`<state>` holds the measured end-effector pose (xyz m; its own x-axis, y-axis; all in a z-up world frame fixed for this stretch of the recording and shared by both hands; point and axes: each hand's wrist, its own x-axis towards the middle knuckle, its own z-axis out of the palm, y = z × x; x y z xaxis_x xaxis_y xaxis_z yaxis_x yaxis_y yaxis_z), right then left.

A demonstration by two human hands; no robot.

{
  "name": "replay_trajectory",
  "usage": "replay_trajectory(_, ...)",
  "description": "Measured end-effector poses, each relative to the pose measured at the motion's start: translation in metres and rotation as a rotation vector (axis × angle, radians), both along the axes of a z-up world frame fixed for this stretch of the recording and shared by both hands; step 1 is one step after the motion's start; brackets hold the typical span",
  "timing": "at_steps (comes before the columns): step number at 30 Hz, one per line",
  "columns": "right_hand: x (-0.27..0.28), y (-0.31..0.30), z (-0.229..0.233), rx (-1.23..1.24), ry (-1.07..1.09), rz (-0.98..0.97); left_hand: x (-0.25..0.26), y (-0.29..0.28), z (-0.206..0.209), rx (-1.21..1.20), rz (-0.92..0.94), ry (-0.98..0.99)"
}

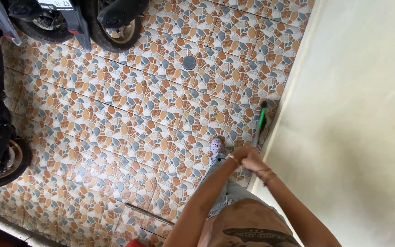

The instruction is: The person sweeps a tiled floor with a green broom, moving around a parked motorcycle and along the walls. The person sweeps the entire visible floor area in a systematic manner.

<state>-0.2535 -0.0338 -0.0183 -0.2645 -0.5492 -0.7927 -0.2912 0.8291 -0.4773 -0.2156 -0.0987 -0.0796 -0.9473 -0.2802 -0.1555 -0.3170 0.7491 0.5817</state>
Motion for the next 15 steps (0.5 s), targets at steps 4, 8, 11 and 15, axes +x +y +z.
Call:
replay_trajectory(4,0.019,-0.015,-0.053,0.055,-0.093,0.117,0.060,-0.033,0.010,-0.003,0.064,-0.059)
replay_trajectory(8,0.045,-0.055,0.036,0.093,-0.147,0.379,0.112,-0.040,0.020,-0.017,0.145,-0.150)
replay_trajectory(11,0.029,-0.069,0.069,0.111,-0.225,0.348,0.122,-0.042,-0.012,-0.078,0.196,-0.171)
replay_trajectory(15,-0.018,-0.079,0.172,0.160,-0.417,-0.108,0.091,-0.052,-0.047,-0.003,0.113,-0.196)
